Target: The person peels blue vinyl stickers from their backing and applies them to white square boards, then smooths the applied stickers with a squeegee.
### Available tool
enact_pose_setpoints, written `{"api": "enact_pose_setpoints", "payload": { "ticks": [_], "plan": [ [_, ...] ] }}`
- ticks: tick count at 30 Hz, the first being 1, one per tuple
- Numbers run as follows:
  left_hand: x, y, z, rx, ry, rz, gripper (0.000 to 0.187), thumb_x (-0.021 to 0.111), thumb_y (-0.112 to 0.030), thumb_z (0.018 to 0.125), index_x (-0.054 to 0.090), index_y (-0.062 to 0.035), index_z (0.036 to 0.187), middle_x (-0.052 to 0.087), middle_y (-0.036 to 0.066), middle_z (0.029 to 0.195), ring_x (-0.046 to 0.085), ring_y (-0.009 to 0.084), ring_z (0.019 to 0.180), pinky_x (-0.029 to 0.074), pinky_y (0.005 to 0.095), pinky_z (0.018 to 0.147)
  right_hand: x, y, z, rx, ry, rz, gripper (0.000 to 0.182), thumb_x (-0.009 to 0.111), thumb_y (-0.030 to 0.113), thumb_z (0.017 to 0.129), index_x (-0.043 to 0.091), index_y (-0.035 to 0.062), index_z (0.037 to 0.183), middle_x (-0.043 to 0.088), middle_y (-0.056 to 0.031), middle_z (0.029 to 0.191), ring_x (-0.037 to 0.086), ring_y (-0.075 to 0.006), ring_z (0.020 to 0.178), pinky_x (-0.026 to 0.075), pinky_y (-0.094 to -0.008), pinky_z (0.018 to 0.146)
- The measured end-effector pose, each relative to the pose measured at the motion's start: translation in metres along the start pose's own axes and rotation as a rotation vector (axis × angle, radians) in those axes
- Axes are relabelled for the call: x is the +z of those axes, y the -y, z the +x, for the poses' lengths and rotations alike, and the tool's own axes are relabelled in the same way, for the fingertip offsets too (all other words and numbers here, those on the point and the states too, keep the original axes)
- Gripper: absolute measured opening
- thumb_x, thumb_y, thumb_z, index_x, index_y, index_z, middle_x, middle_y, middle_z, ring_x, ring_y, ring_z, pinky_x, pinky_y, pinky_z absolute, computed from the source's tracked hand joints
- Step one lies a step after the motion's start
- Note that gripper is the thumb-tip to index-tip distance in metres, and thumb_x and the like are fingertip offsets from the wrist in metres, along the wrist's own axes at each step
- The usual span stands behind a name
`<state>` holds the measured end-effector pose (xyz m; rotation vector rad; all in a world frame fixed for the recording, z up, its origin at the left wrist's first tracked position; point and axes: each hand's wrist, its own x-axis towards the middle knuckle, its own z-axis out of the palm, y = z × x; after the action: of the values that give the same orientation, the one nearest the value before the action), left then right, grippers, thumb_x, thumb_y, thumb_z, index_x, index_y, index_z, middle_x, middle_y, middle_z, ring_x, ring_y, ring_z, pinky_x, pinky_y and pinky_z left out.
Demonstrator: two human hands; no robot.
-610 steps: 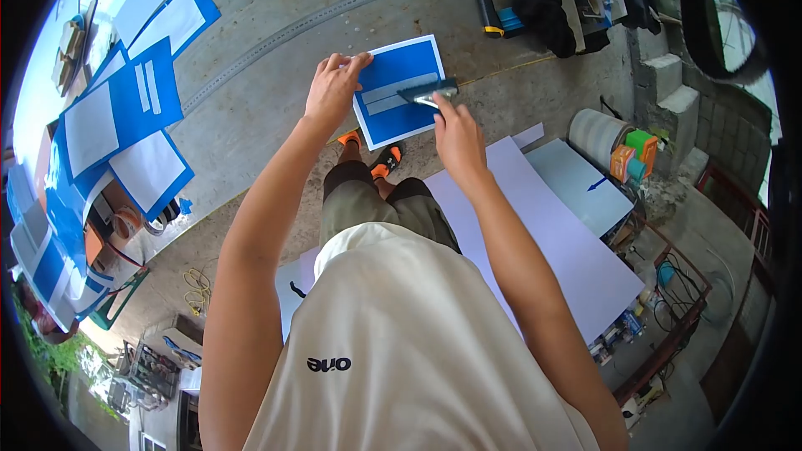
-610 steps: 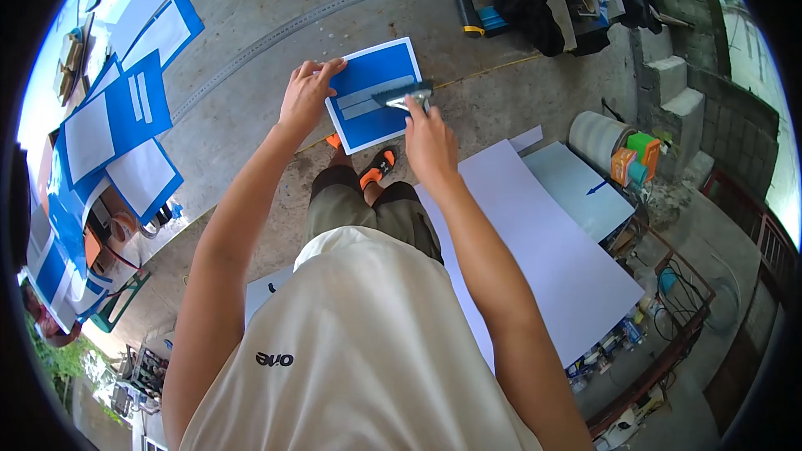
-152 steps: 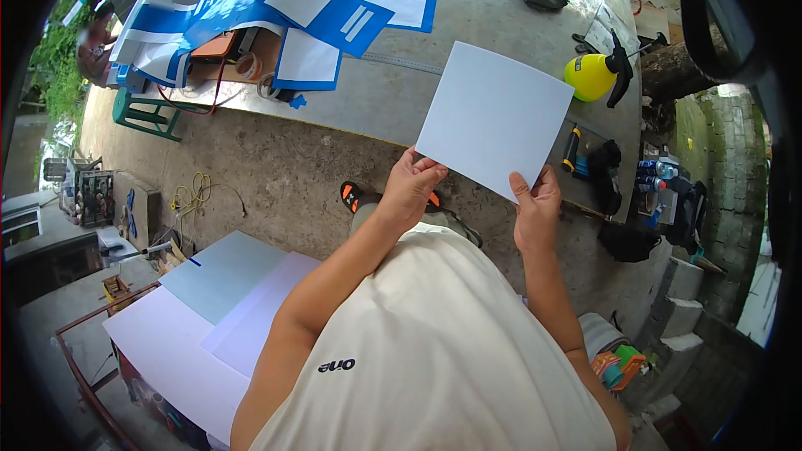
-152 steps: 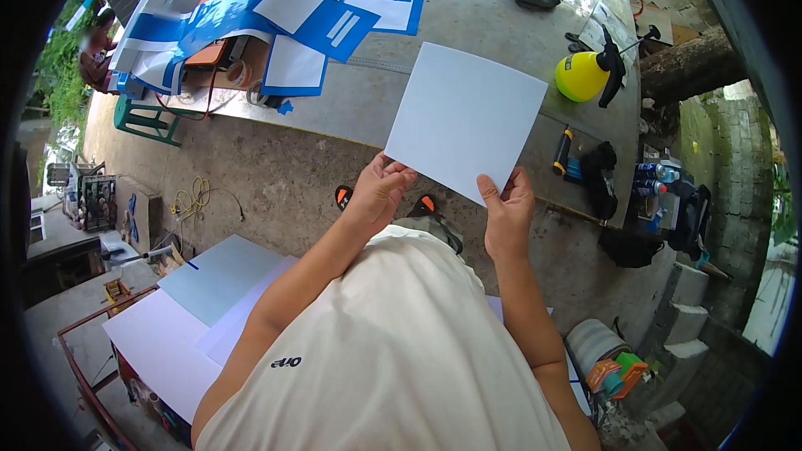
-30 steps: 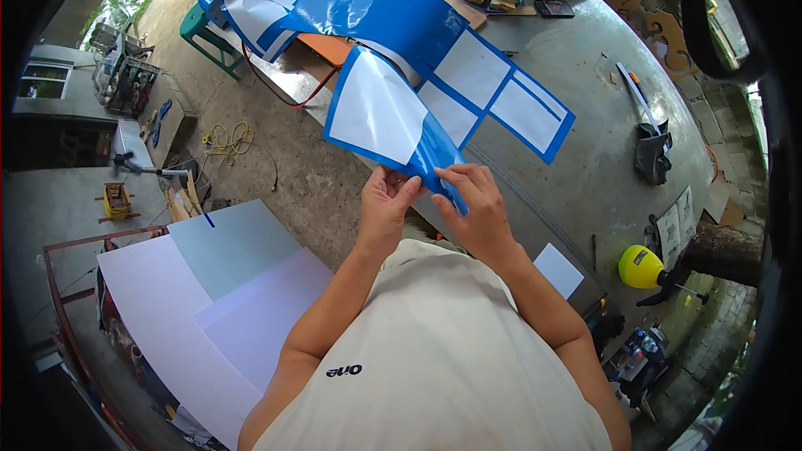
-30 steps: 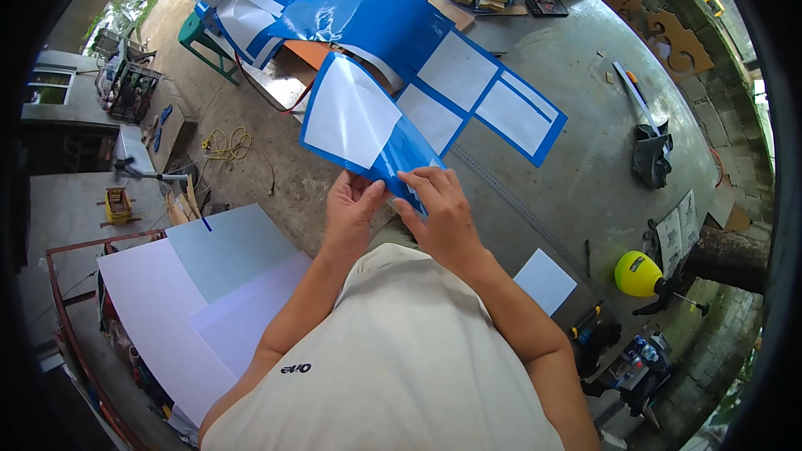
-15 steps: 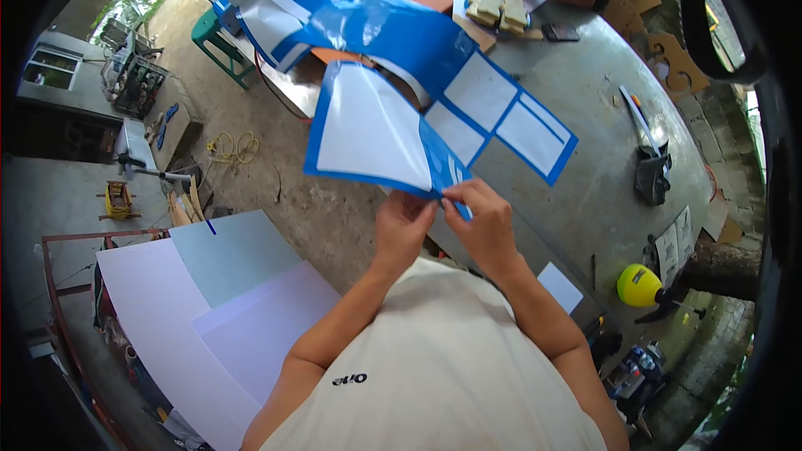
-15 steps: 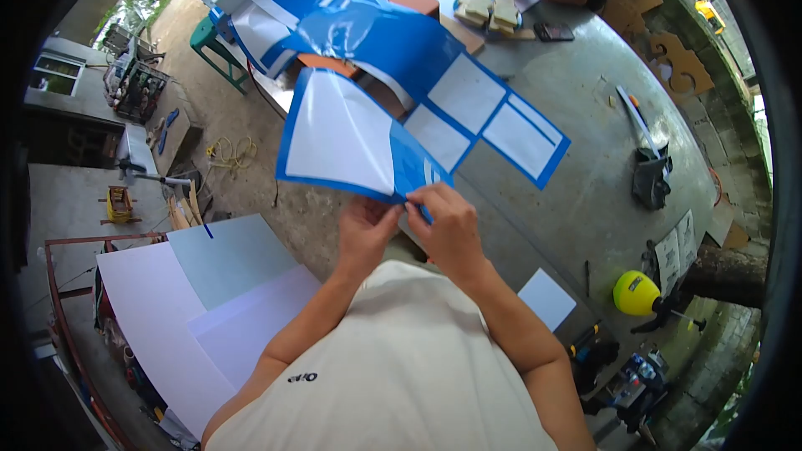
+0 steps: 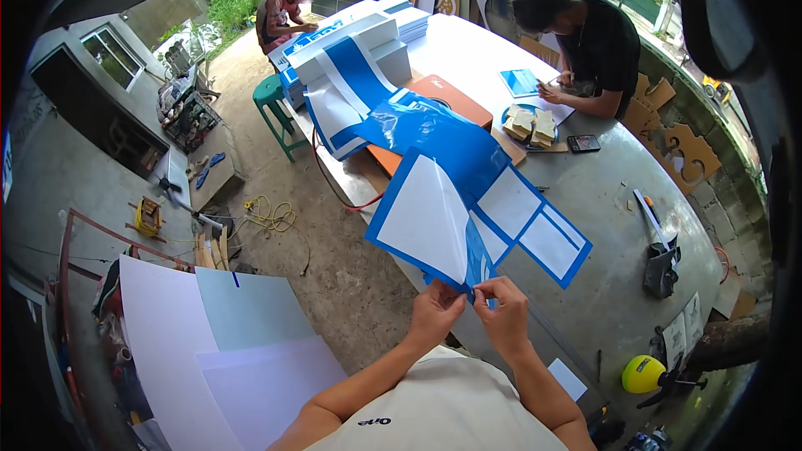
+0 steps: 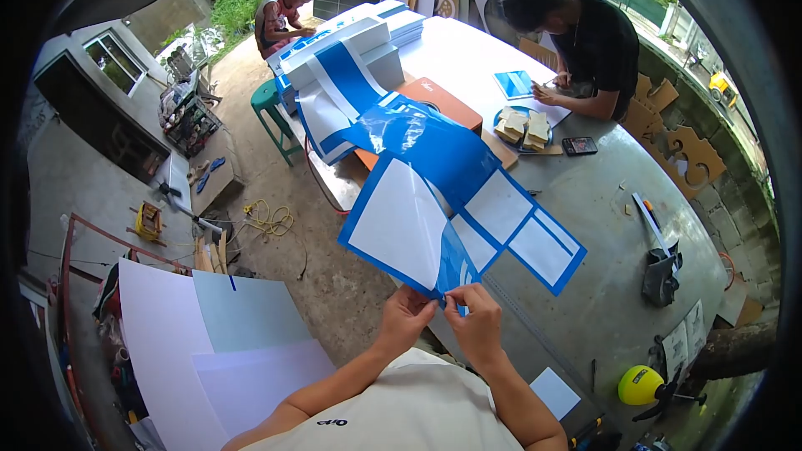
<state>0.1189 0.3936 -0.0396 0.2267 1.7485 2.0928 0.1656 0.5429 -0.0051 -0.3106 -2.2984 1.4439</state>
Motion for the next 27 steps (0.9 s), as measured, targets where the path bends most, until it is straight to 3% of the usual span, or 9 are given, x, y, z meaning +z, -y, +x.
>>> {"api": "enact_pose_setpoints", "payload": {
  "ticks": [5,9,10,11,14,16,17,20,27],
  "plan": [
    [0.004,-0.011,0.001,0.021,0.011,-0.052,0.033,0.065,0.003,0.094,0.056,-0.0009,0.125,0.067,0.007,0.114,0.064,0.011,0.102,0.05,0.0263,0.089,-0.001,0.003,0.001,0.026,-0.017,0.011,0.01,0.071,-0.002,0.082,0.073,-0.0007,0.092,0.072,-0.011,0.087,0.071,-0.0187,0.075,0.055,-0.0296,0.071],
    [0.007,-0.021,0.001,0.002,-0.018,-0.113,0.038,0.063,0.002,0.095,0.053,0.0012,0.131,0.066,0.007,0.116,0.063,0.011,0.106,0.049,0.0268,0.094,-0.001,0.0,0.004,0.146,-0.043,0.079,0.007,0.07,0.004,0.086,0.072,-0.0013,0.091,0.073,-0.0106,0.082,0.07,-0.0146,0.073,0.054,-0.0271,0.069],
    [0.004,-0.021,0.001,0.024,-0.025,-0.003,0.038,0.063,0.001,0.095,0.053,0.0013,0.132,0.066,0.006,0.116,0.062,0.0102,0.104,0.048,0.026,0.093,0.0,-0.002,0.004,0.191,-0.026,0.089,0.009,0.07,0.006,0.089,0.073,-0.0016,0.093,0.073,-0.0092,0.081,0.068,-0.0123,0.072,0.054,-0.0264,0.067],
    [0.009,-0.022,0.003,0.037,-0.072,-0.104,0.036,0.063,0.0,0.095,0.054,0.0018,0.13,0.066,0.005,0.115,0.062,0.0098,0.101,0.048,0.0258,0.091,0.0,-0.007,0.003,0.264,0.015,0.145,0.01,0.068,0.007,0.092,0.073,-0.0018,0.095,0.073,-0.0057,0.081,0.066,-0.0089,0.072,0.052,-0.0247,0.067],
    [0.003,-0.023,0.003,-0.052,-0.073,-0.02,0.037,0.062,0.0,0.095,0.053,0.0018,0.131,0.065,0.006,0.116,0.062,0.0114,0.101,0.049,0.0272,0.093,0.001,-0.015,0.001,0.406,0.028,0.3,0.014,0.07,0.01,0.091,0.074,-0.0024,0.094,0.074,-0.0067,0.079,0.068,-0.0094,0.073,0.054,-0.0261,0.069],
    [0.002,-0.022,0.002,-0.04,-0.103,-0.122,0.04,0.061,0.001,0.095,0.05,0.0005,0.134,0.062,0.008,0.122,0.06,0.0123,0.107,0.048,0.0286,0.095,0.004,-0.022,0.001,0.41,0.036,0.359,0.014,0.068,0.01,0.093,0.074,-0.0021,0.094,0.071,-0.0022,0.077,0.063,-0.0061,0.07,0.051,-0.0232,0.066],
    [0.0,-0.021,0.001,-0.067,-0.105,-0.125,0.042,0.06,0.001,0.095,0.049,-0.0002,0.135,0.059,0.009,0.127,0.059,0.0136,0.111,0.048,0.0302,0.097,0.004,-0.025,0.0,0.44,0.074,0.362,0.012,0.066,0.006,0.097,0.073,-0.0035,0.098,0.072,-0.0035,0.084,0.065,-0.0073,0.075,0.053,-0.022,0.072],
    [0.001,-0.02,0.002,-0.07,-0.146,-0.144,0.041,0.061,0.001,0.095,0.048,0.0001,0.134,0.06,0.009,0.124,0.059,0.0144,0.11,0.049,0.0315,0.097,0.006,-0.026,-0.002,0.446,0.074,0.425,0.012,0.066,0.007,0.097,0.073,-0.0027,0.099,0.072,-0.0034,0.084,0.064,-0.0069,0.074,0.052,-0.022,0.07],
    [0.002,-0.012,0.01,-0.092,-0.189,-0.121,0.045,0.069,0.002,0.091,0.048,0.0006,0.13,0.059,0.01,0.119,0.061,0.015,0.11,0.052,0.0306,0.094,0.009,-0.013,-0.004,0.43,0.105,0.301,0.012,0.067,0.009,0.096,0.073,-0.0014,0.097,0.071,-0.0017,0.08,0.062,-0.0055,0.072,0.05,-0.0216,0.066]
  ]
}}
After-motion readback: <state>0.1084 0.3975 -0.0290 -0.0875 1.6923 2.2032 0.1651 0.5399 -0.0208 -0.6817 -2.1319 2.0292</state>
